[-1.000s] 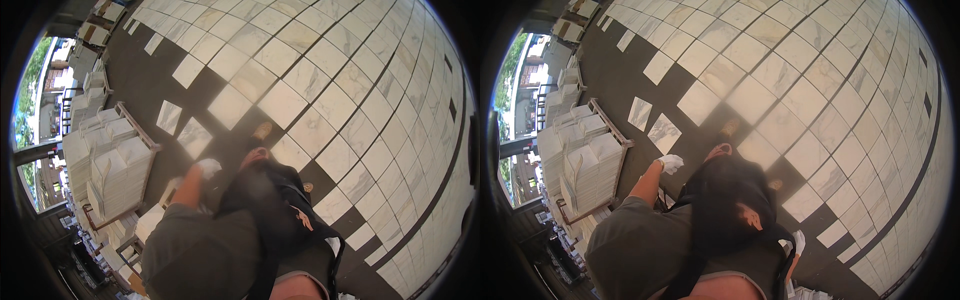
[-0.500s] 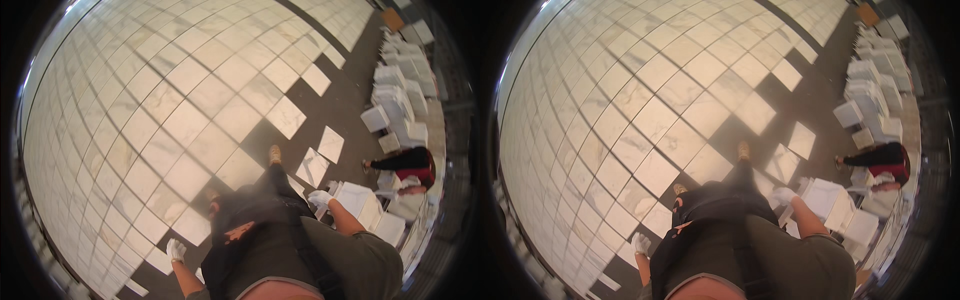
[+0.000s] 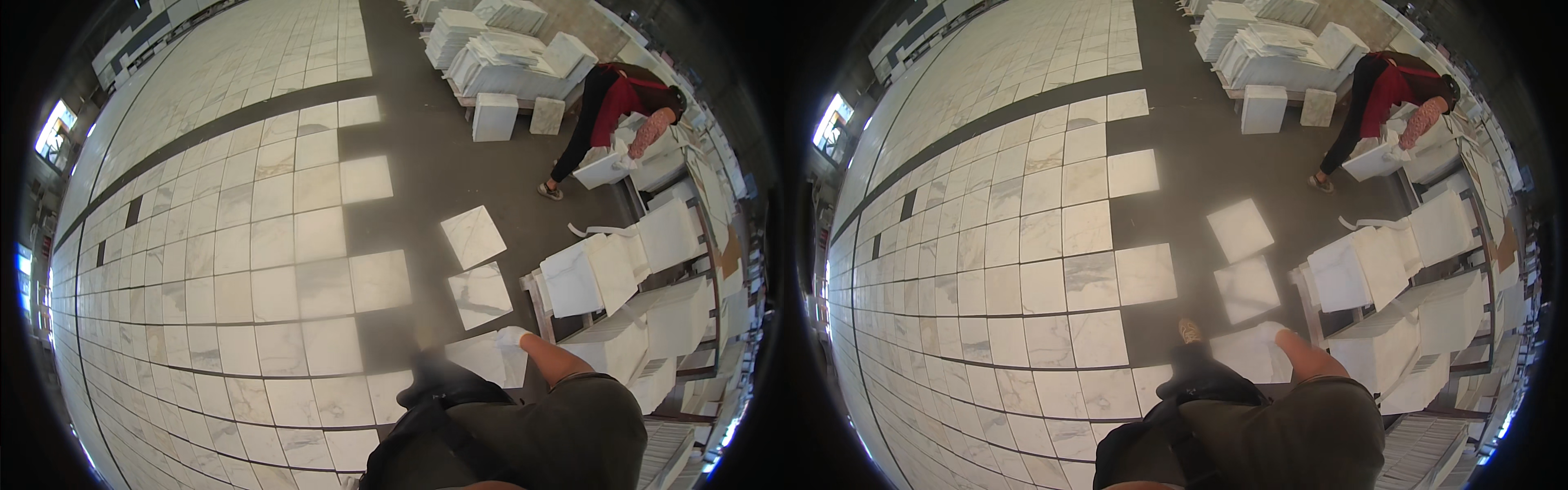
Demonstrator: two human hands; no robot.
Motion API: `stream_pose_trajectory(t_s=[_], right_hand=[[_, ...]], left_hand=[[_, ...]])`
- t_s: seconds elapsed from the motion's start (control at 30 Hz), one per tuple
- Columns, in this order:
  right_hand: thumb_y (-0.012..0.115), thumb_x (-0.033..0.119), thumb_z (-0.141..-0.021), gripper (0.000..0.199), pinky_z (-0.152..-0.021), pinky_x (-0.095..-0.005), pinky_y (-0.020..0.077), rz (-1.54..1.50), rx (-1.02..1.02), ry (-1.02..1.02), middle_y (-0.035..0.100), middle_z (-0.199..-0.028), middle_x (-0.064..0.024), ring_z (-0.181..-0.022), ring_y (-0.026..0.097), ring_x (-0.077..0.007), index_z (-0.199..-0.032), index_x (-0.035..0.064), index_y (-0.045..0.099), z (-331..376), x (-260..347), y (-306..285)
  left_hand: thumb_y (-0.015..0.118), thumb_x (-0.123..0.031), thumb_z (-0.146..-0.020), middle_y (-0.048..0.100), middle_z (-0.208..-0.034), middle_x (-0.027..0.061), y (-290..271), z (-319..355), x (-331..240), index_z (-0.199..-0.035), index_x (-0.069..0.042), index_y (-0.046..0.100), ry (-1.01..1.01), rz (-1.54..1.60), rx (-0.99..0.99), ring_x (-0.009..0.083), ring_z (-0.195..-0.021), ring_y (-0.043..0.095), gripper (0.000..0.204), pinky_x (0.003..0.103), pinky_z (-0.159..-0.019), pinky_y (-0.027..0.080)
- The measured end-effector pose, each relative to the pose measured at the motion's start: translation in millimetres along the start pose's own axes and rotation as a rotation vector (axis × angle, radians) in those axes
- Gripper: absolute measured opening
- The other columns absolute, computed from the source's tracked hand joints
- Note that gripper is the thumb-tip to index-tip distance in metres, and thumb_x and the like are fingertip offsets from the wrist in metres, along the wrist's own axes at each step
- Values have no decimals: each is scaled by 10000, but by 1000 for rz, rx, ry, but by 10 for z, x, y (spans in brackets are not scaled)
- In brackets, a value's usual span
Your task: The person repeatedly picks up white rectangular tiles from a large stack and places them onto a growing pile on the floor. The person also moves a few tiles from the floor back to the stack. A second person is visible nearby handling tiles as well.
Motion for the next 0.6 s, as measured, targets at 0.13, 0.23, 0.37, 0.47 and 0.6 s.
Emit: stream_pose_trajectory(t_s=[0.13, 0.23, 0.37, 0.47, 0.6], right_hand=[[677, 324, -922, 251, -578, -379, 510, -390, -142, 203, 636, -701, -74, -644, 638, -203, -918, 76, 708, 102, -343, -1005], [687, 298, -926, 220, -507, -327, 462, -688, -193, 270, 574, -669, -31, -599, 594, -133, -863, 87, 678, 154, -311, -1443], [667, 307, -945, 232, -563, -363, 504, -596, -125, 315, 649, -758, -63, -658, 637, -174, -925, 80, 710, 103, -249, -1308], [571, 379, -943, 413, -836, -492, 539, -91, -109, -54, 742, -1062, -196, -911, 708, -357, -1048, 24, 754, -4, -238, -1003], [641, 377, -944, 426, -667, -470, 550, -384, -127, 139, 745, -1010, -156, -769, 696, -300, -1174, 29, 727, -88, -184, -648]], left_hand=[[554, -317, -1019, 535, -761, 6, 393, -22, -1154, -914, -125, 558, 121, -178, 63, 152, -652, 479, 219, 349, -573, 407], [554, -305, -1016, 548, -761, 9, 497, -57, -1784, -882, -111, 562, 237, -285, 99, 151, -664, 488, 236, 354, -586, 412], [559, -328, -1016, 589, -767, 49, 424, -515, -2123, -874, -94, 598, 256, -290, 120, 210, -709, 554, 276, 382, -615, 453], [567, -374, -1018, 637, -775, 108, 334, -1120, -2172, -894, -82, 648, 370, -395, 277, 299, -763, 645, 327, 417, -648, 509], [640, -293, -913, 629, -744, 138, 260, -1858, -2741, -762, -75, 629, 1049, -1249, 199, 345, -752, 641, 265, 439, -679, 517]])
Point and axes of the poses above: each hand's wrist, its own z-axis away from the middle knuckle, its own y-axis out of the palm, x = y × z, the point moved 2 cm from there along -z, towards the middle knuckle
